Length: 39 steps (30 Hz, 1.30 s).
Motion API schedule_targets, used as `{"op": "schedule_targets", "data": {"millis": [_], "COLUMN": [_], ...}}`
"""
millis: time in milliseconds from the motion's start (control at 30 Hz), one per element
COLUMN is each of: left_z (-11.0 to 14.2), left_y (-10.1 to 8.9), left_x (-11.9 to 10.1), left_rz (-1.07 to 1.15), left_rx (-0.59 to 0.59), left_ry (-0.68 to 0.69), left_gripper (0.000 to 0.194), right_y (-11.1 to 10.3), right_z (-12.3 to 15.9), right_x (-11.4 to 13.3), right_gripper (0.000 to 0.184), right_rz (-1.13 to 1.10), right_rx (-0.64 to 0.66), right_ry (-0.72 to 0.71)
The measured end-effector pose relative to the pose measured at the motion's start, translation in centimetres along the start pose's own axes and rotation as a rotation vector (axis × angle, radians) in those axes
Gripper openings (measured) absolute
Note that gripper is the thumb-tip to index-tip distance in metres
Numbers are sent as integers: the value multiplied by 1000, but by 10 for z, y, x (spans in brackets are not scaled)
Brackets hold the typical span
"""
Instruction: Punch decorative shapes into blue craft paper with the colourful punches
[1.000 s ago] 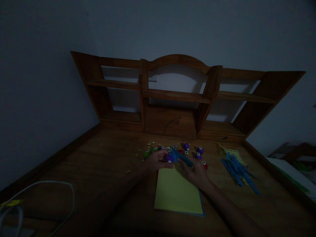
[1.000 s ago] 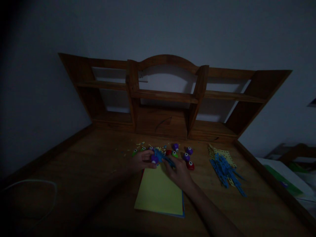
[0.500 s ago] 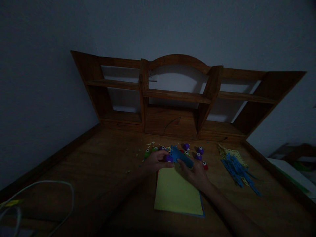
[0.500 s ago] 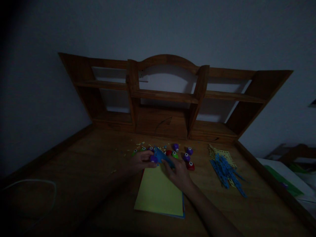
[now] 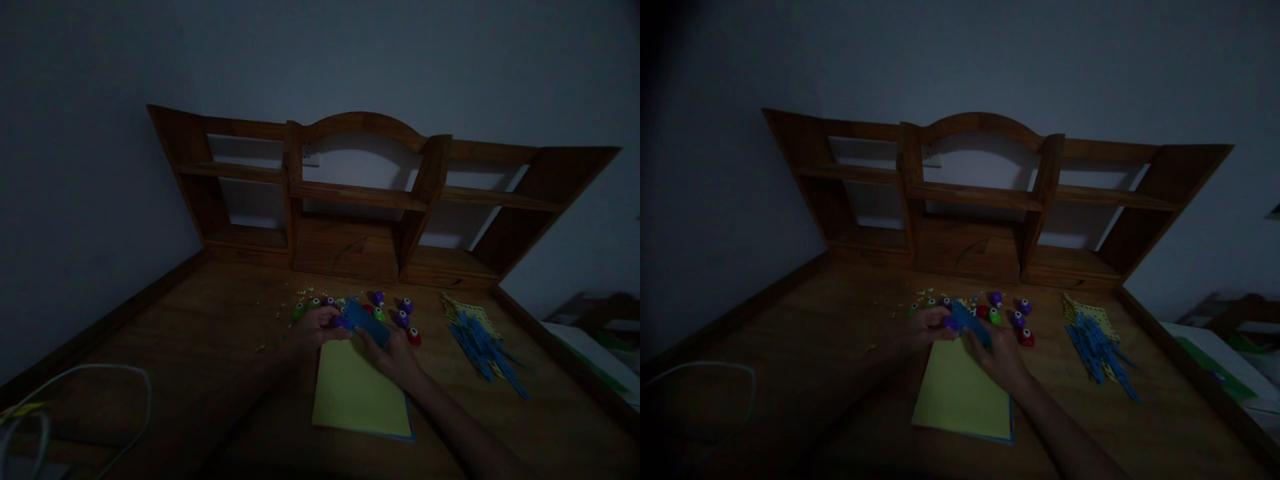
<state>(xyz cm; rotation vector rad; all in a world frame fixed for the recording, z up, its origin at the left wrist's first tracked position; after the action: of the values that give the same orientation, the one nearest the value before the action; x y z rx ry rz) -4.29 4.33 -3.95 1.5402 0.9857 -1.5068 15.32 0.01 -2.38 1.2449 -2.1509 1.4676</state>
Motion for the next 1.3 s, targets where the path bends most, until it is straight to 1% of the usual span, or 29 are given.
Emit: {"op": "schedule_targets", "data": {"millis": [200, 333, 467, 567, 767, 867, 1000, 1100, 1300], "left_z": [0, 0, -2, -3, -6, -9, -12, -13, -11], "left_y": [1, 1, 0, -2, -5, -4, -3, -3, -7], "left_x": [-3, -2, -1, -3, -3, -1, -1, -3, -4], "left_rz": [-10, 3, 33, 18, 35, 103, 264, 338, 355], "left_rx": [7, 25, 45, 17, -28, -87, -160, -173, -160], "left_ry": [-24, -16, 56, 134, 158, 137, 92, 66, 20], "left_gripper": [43, 43, 48, 46, 39, 40, 44, 45, 42], "right_y": [2, 2, 2, 3, 3, 2, 2, 3, 5], "right_z": [0, -1, -1, -1, -2, -2, -2, -2, -1], "right_x": [-3, -5, -8, -12, -14, -14, -12, -12, -14], "right_gripper": [31, 30, 29, 29, 29, 28, 29, 30, 30], "right_rz": [34, -3, -47, -105, -202, -224, -280, -330, -357], "right_rx": [-22, -13, -73, -122, -135, -151, -163, -167, -142], "right_ry": [34, 51, 90, 145, 247, 271, 299, 317, 327]}}
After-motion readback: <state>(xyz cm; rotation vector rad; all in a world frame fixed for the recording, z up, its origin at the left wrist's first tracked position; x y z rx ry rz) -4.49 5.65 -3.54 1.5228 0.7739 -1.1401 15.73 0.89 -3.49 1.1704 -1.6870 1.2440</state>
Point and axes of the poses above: each hand's wrist, its own z-axis away from the middle knuckle, its own y-axis out of the palm, x = y × z, the point moved 1 cm from there along -z, towards the middle knuckle
